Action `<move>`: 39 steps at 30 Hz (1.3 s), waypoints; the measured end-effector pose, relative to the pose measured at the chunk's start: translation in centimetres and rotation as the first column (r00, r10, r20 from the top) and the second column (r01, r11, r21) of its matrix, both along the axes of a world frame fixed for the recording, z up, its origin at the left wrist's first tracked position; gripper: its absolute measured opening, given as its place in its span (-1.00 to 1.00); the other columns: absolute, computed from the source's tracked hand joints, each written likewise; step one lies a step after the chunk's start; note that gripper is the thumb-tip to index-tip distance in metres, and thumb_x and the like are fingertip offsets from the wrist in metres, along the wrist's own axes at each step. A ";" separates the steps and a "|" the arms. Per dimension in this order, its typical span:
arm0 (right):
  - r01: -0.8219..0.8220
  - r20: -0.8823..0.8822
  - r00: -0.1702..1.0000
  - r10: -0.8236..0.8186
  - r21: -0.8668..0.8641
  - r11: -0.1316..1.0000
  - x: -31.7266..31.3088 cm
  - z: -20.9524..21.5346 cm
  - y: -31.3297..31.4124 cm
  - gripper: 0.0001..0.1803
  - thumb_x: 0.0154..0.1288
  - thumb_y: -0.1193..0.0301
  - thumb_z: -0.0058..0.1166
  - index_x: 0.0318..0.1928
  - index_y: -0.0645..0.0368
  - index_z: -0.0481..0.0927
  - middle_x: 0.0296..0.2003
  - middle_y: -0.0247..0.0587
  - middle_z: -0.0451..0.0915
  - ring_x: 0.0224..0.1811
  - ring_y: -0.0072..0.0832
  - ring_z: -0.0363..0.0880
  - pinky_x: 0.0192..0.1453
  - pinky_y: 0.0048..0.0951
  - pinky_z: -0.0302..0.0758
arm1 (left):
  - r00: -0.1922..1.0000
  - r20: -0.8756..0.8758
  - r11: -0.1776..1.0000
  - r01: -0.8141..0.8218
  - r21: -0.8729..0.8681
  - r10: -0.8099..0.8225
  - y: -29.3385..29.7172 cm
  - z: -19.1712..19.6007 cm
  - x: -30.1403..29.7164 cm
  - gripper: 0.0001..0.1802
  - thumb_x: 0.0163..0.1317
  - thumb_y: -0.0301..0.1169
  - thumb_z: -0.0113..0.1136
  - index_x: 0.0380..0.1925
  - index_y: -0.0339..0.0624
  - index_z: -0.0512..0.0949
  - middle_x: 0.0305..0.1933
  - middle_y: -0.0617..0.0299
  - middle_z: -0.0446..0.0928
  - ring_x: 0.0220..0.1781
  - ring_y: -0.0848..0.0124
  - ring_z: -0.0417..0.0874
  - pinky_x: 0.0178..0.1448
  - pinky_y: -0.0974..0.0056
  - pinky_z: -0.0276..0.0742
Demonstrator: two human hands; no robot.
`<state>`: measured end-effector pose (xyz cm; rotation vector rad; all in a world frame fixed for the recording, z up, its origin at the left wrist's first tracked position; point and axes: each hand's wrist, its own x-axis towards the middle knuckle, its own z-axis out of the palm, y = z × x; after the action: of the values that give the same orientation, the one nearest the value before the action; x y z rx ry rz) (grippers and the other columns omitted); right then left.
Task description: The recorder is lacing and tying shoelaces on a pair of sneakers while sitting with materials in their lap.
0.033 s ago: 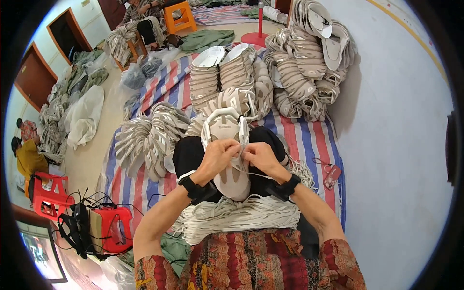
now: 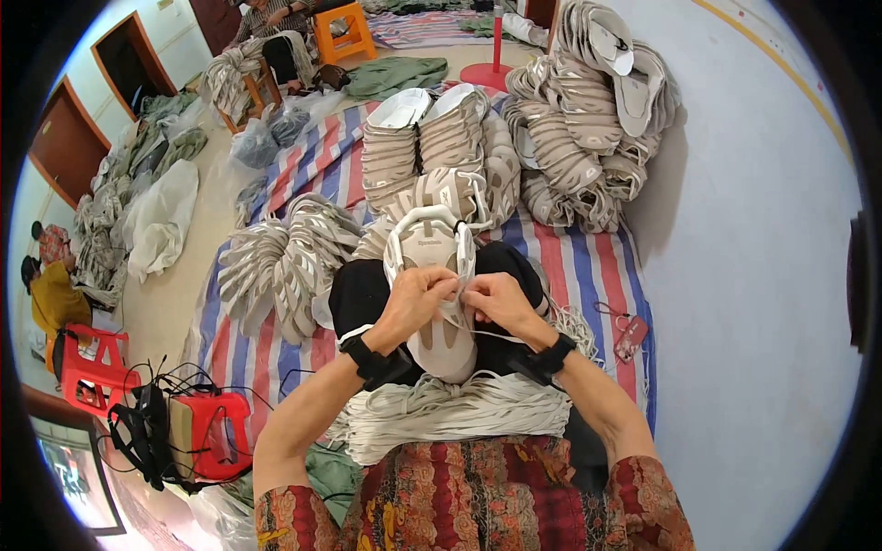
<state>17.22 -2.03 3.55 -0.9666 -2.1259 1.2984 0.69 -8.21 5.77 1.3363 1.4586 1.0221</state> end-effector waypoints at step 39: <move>-0.221 0.304 0.942 0.139 0.254 0.942 0.3 7.1 5.0 -0.71 -0.07 0.54 0.04 -0.23 0.13 0.49 -0.47 -0.07 0.50 -0.45 -0.17 0.48 -0.41 -0.30 0.38 | 0.932 0.363 0.971 -0.095 0.219 0.009 6.9 1.0 -5.2 -0.88 0.19 -0.44 0.04 -0.37 -0.28 0.49 -0.34 0.31 0.47 -0.25 0.56 0.45 -0.16 0.47 0.35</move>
<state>17.49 2.96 10.66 -0.8910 -2.5894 0.9364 -4.53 -1.35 6.76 1.1952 1.1272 1.4274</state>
